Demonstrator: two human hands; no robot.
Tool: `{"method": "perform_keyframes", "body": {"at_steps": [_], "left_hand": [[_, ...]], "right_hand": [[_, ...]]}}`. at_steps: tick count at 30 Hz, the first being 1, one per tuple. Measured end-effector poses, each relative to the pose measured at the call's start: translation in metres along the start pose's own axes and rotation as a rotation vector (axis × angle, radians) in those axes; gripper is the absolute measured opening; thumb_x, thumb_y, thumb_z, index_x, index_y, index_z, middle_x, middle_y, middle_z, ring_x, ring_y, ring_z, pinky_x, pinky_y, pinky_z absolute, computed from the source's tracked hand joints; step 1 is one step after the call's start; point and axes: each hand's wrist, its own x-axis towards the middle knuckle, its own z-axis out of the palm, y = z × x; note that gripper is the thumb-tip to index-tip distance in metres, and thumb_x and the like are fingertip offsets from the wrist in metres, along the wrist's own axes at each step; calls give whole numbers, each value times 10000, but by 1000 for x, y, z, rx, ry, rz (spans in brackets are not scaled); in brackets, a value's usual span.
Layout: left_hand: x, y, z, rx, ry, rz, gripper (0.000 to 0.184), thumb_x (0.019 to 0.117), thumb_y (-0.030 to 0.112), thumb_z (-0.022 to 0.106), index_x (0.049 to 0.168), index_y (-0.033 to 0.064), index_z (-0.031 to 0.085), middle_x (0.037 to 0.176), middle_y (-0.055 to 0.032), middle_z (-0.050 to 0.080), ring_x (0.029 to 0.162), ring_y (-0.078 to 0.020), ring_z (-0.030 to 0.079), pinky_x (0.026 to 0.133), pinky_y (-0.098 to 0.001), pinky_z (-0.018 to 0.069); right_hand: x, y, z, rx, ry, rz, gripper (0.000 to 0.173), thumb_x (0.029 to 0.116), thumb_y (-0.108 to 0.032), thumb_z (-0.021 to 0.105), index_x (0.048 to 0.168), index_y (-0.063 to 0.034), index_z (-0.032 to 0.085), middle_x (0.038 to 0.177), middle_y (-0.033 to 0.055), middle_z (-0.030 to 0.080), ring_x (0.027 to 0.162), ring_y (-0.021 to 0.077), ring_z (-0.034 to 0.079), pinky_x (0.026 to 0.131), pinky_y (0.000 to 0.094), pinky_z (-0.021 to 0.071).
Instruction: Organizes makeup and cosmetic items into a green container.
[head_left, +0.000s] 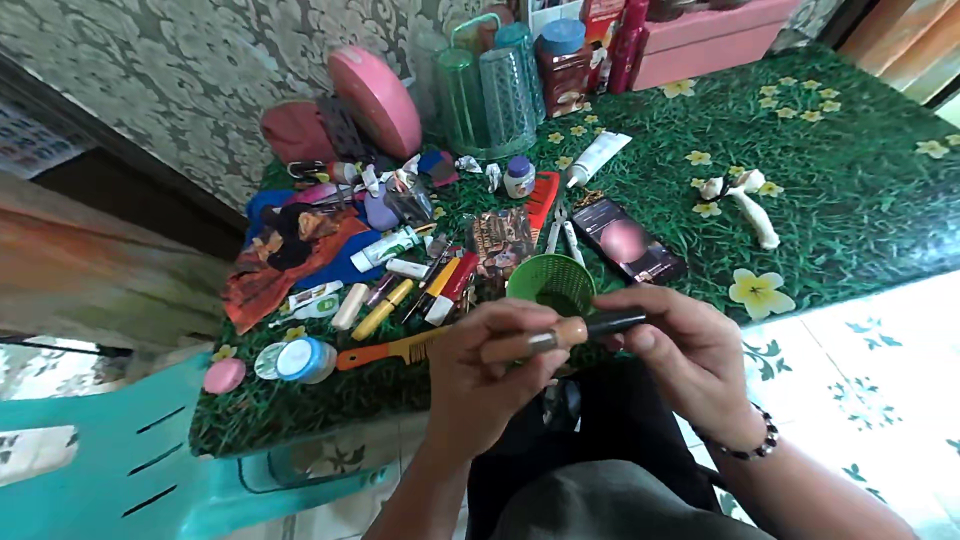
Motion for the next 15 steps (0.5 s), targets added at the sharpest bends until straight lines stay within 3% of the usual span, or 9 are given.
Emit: {"method": "perform_keyframes", "body": {"at_steps": [3,5,6,8,10,12,15], "left_hand": [[-7,9,1,229,-47,-25,218,923,141,771,1137,136,725,1053,12,752,900,-82,729,795,-249,636],[-11,17,-3,500,-193,-31,227,975,226,713,1139,69,731,971,11,738,824,7,663,746,-156,567],[-14,21,-3,617,-289,-40,285,1012,295,659,1161,62,727,947,0,724,799,12,633,733,-156,539],[-21,24,-4,733,-426,-72,388,1055,393,565,1203,66,710,976,-29,738,845,-36,678,773,-224,575],[-29,22,-3,759,-473,-90,399,1063,416,537,1147,61,697,916,-43,720,796,-73,675,728,-251,573],[-37,19,0,778,-474,-78,383,1067,417,526,1069,67,683,818,-43,683,708,-104,648,646,-272,547],[-44,13,8,839,-428,-4,398,1070,424,510,1037,67,680,773,-45,676,680,-128,654,623,-285,548]], "right_hand": [[-4,0,-8,3,-69,-25,311,1079,-313,534,1139,-50,690,947,-8,684,826,18,645,740,207,576],[-8,-1,-14,-97,-124,-102,335,1077,-311,530,1091,-20,695,940,23,677,847,22,631,756,199,554],[-10,-3,-17,-154,-158,-139,344,1075,-310,523,1076,-12,694,939,47,678,857,37,631,766,206,547],[-16,-7,-21,-248,-236,-178,351,1071,-326,511,1055,-18,677,929,89,676,855,91,637,756,238,539],[-23,-8,-21,-307,-283,-203,358,1069,-356,521,1020,-28,655,890,113,663,818,146,647,709,276,539],[-29,-6,-18,-315,-307,-211,375,1073,-379,522,967,-31,615,834,118,632,779,176,639,672,294,530],[-34,-6,-14,-309,-294,-195,417,1088,-390,481,900,-31,580,762,111,589,712,177,607,622,290,495]]}}
